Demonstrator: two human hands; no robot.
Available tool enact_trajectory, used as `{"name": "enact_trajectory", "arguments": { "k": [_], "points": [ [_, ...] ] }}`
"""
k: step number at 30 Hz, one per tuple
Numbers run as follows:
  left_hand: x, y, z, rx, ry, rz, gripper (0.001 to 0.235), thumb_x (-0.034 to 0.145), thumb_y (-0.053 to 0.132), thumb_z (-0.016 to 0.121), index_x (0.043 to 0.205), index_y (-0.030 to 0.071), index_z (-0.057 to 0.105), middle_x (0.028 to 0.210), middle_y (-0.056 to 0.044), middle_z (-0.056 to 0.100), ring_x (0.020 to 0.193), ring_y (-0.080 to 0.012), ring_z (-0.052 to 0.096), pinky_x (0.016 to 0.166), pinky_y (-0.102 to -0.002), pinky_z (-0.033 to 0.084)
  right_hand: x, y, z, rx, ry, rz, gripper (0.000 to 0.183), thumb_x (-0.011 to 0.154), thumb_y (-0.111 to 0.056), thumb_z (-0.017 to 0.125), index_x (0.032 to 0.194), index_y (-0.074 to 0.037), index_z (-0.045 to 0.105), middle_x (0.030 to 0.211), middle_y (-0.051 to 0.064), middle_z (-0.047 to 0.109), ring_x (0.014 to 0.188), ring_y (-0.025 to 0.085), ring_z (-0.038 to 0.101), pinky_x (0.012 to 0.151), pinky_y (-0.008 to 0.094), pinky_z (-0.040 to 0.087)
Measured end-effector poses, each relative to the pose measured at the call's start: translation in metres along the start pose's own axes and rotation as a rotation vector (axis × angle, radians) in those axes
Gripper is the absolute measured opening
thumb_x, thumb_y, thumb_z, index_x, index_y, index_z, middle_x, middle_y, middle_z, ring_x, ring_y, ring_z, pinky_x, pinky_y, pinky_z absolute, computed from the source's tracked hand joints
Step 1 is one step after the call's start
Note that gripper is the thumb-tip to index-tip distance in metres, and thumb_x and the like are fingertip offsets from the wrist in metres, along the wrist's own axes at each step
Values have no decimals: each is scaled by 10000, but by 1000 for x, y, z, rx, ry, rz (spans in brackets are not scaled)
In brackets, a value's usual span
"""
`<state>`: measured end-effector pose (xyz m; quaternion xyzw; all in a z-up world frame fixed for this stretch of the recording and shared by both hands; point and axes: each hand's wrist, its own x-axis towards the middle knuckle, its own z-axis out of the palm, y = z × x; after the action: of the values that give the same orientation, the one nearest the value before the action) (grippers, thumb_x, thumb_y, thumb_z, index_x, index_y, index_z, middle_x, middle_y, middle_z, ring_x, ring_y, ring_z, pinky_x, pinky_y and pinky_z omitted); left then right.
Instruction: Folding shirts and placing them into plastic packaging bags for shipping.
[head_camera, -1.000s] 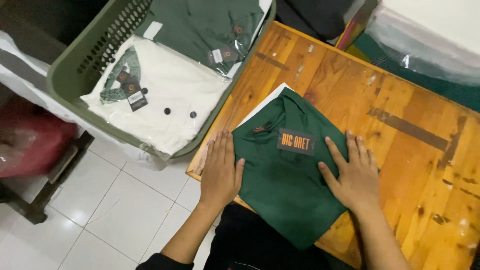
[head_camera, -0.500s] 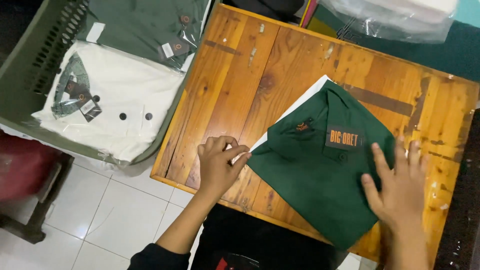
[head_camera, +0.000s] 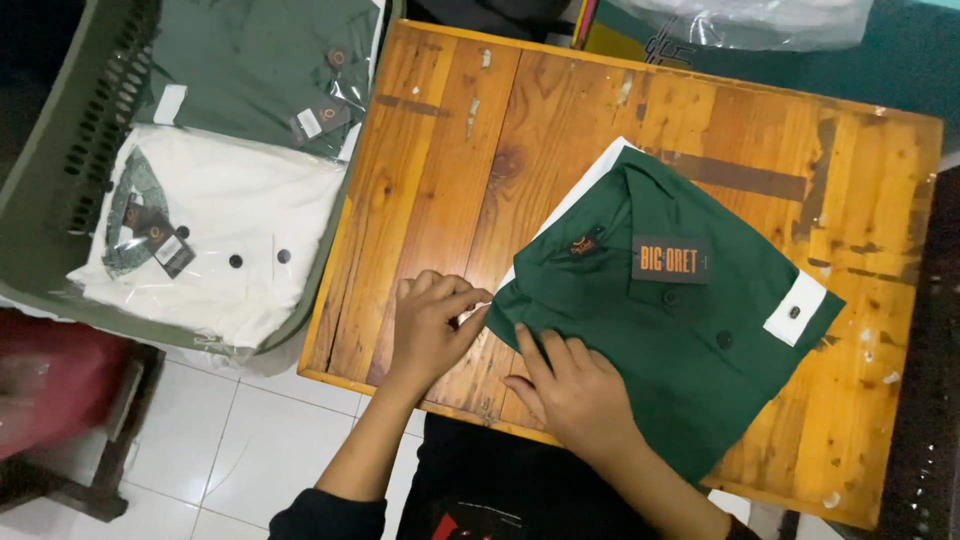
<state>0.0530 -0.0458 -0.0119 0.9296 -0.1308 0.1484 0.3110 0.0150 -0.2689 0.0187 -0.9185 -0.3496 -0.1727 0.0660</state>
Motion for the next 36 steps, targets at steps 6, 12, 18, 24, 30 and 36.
{"name": "enact_trajectory", "arguments": {
  "k": [6,12,18,24,30,36],
  "points": [
    [0,3,-8,-182,-21,-74,59,816,239,795,869,249,770,724,49,636,821,-205,583,809,-367,363,-2,12,60,251,-126,4,391,921,-236,674,1271,-63,698,941,74,657,643,192,631,458,265,497],
    [1,-5,-6,-211,-15,-67,57,808,257,801,844,236,762,722,46,641,824,-206,593,804,-376,365,37,15,16,221,535,295,212,855,35,716,1005,-60,831,818,-5,655,626,133,623,584,224,545],
    [-2,-8,-2,-228,4,-73,55,812,237,784,857,219,757,720,24,631,810,-214,591,797,-369,374,43,-6,41,81,146,-48,268,936,-168,658,1153,-26,726,858,60,582,653,190,574,501,302,469],
    [2,4,-16,-248,-5,-74,83,844,205,707,911,186,752,751,-5,625,825,-248,595,801,-392,376,36,15,-20,696,-147,180,468,899,-233,701,1321,-31,685,1069,169,723,924,382,720,720,435,590],
    [6,10,-25,-316,15,-41,325,751,412,826,947,177,715,788,-9,604,829,-249,610,814,-390,365,63,162,-7,233,254,265,154,1097,-53,670,1188,-19,789,966,168,636,920,435,667,798,474,522],
    [-2,5,-16,-275,-32,-19,152,777,272,813,856,190,712,761,10,624,806,-235,603,815,-394,343,97,223,54,211,-196,434,257,961,-197,765,1200,-108,791,1103,164,711,1077,441,671,938,548,496]
  ]
}}
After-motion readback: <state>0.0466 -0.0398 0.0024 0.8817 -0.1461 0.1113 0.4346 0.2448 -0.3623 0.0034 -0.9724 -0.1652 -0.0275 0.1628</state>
